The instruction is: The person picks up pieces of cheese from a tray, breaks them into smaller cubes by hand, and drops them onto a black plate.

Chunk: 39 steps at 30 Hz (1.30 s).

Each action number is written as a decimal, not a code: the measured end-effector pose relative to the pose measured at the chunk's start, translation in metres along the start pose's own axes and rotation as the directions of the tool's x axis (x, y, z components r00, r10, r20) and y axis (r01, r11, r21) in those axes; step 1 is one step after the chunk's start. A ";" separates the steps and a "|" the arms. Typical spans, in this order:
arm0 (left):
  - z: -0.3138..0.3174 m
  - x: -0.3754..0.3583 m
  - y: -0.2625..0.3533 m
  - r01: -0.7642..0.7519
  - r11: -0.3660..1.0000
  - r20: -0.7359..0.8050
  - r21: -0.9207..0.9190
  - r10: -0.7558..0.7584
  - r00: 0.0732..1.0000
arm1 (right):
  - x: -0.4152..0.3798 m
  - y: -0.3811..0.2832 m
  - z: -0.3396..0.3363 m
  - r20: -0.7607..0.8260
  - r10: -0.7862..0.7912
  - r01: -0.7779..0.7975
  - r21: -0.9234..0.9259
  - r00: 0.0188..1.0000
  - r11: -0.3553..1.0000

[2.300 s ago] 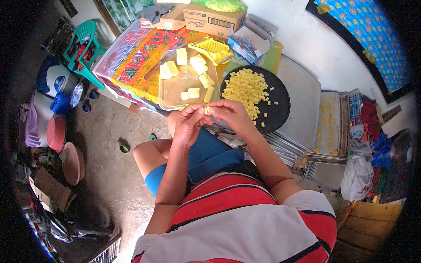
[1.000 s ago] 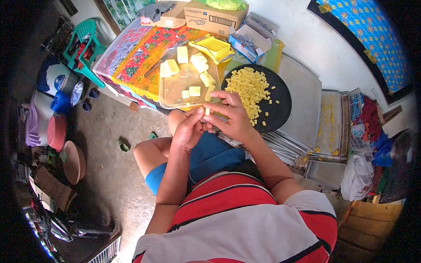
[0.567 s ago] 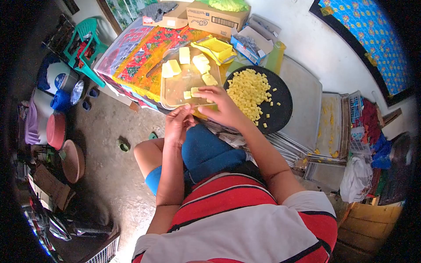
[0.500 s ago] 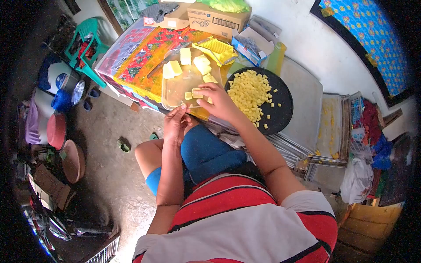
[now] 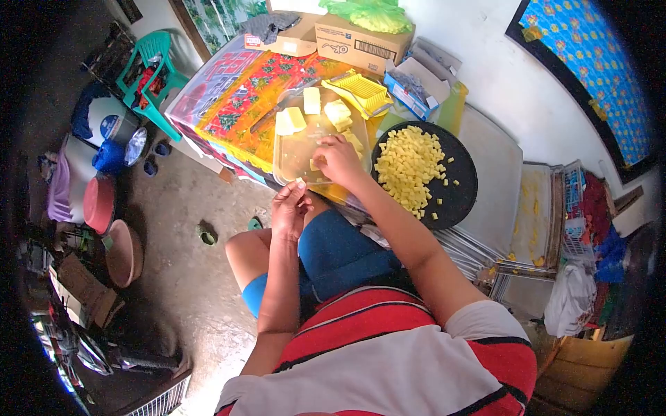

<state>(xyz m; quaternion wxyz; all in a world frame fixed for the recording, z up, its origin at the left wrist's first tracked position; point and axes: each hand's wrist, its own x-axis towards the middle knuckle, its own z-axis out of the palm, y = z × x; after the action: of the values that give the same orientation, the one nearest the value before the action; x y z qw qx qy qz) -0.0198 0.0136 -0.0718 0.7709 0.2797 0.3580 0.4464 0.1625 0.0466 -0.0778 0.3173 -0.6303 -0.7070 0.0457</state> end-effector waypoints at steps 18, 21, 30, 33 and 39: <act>0.022 -0.021 0.020 -0.299 0.949 0.153 0.100 0.282 0.947 | -0.025 -0.062 -0.066 0.403 0.116 -0.418 0.850 0.908 0.319; 0.025 -0.025 0.022 -0.314 0.941 0.205 0.127 0.285 0.936 | -0.030 -0.066 -0.070 0.367 0.138 -0.390 0.891 0.920 0.234; 0.036 -0.041 0.032 0.068 0.991 0.374 -0.113 -0.021 0.927 | -0.052 -0.080 -0.103 -0.009 -0.100 0.084 0.618 0.995 0.781; 0.044 -0.048 0.032 0.167 0.985 0.388 -0.050 -0.135 0.912 | -0.056 -0.089 -0.124 -0.054 -0.190 0.196 0.381 0.980 0.904; 0.049 -0.055 0.033 0.204 0.976 0.509 -0.080 -0.136 0.850 | -0.064 -0.081 -0.138 -0.074 -0.266 0.276 0.239 0.961 0.931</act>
<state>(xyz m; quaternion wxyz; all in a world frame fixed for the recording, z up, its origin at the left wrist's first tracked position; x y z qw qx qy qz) -0.0153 -0.0259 -0.0020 0.8904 0.3019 0.1391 0.3109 0.1628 -0.0753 0.0447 0.4107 -0.4834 -0.7693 0.0763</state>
